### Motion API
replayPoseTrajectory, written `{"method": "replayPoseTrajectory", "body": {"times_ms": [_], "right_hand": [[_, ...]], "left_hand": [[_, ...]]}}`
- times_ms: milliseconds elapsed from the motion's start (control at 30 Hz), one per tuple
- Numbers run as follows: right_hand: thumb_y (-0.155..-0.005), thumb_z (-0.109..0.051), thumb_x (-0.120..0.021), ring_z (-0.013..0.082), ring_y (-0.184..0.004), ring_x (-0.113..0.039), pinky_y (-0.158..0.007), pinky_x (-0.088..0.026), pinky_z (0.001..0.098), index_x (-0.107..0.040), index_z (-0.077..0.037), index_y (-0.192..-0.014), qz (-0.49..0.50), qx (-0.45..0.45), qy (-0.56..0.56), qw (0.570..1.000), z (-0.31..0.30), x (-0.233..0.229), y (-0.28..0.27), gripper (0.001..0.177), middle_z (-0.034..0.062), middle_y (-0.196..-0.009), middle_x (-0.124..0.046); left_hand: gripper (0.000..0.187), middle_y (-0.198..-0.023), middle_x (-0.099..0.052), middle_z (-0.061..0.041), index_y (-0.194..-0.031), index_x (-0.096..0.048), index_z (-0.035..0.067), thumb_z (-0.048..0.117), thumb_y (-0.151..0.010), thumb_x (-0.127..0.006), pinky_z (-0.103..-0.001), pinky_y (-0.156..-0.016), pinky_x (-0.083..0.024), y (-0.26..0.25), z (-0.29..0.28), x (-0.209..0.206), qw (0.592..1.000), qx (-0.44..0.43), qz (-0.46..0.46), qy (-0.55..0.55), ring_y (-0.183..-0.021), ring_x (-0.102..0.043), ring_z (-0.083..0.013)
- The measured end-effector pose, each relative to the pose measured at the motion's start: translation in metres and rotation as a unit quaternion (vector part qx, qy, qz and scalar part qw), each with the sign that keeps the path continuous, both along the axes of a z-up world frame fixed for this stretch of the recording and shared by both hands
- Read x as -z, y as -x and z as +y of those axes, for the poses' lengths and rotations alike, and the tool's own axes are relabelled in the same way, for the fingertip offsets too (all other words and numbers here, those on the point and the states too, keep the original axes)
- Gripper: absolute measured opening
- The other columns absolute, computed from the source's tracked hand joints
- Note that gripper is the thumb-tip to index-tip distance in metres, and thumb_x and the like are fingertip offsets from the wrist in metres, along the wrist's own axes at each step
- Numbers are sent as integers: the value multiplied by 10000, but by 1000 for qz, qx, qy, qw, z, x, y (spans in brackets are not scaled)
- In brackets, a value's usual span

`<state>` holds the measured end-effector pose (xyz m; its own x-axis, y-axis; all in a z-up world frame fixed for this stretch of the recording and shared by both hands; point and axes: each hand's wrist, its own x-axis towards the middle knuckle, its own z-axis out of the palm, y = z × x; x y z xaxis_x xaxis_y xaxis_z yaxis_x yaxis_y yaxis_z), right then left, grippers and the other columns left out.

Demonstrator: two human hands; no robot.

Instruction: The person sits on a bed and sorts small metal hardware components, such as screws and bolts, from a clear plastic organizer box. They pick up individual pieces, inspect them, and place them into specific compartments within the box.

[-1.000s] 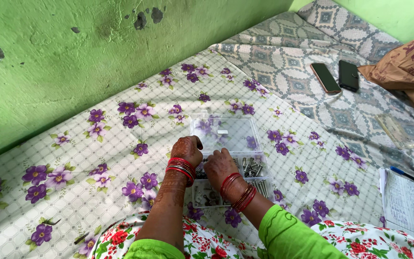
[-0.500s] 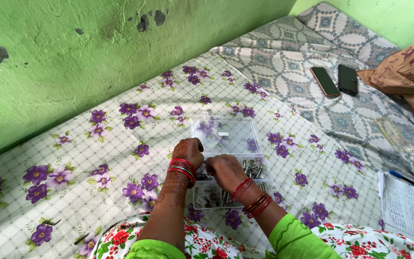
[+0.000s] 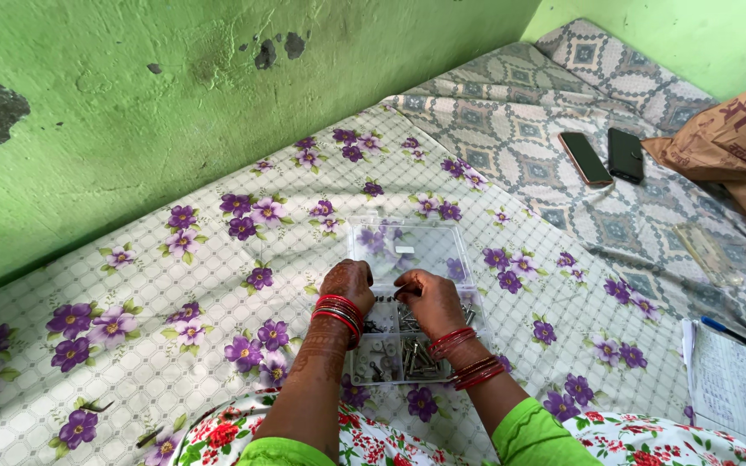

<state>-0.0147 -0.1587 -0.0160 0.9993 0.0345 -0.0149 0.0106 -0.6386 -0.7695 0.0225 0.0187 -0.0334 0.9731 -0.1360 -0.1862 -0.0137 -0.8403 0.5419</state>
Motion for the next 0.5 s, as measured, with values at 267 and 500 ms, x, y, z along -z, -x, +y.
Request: {"method": "replayPoseTrajectory", "body": {"times_ms": [267, 500], "right_hand": [[-787, -66, -786, 265, -901, -680, -835, -553, 407, -799, -116, -838, -134, -66, 201, 968, 8, 12, 0, 72, 63, -848, -726], [-776, -101, -801, 230, -918, -626, -875, -503, 400, -795, -137, -783, -157, -73, 251, 952, 15, 15, 5, 37, 11, -884, -687]], "left_hand": [[209, -1206, -665, -184, -1086, -718, 74, 103, -879, -701, -417, -1005, -538, 0, 1, -6, 999, -15, 35, -9, -1135, -669, -323], [204, -1193, -678, -172, -1070, -724, 75, 92, -868, -696, -426, -992, -542, 0, 2, -7, 999, -22, 35, 8, -1137, -667, -319]]}}
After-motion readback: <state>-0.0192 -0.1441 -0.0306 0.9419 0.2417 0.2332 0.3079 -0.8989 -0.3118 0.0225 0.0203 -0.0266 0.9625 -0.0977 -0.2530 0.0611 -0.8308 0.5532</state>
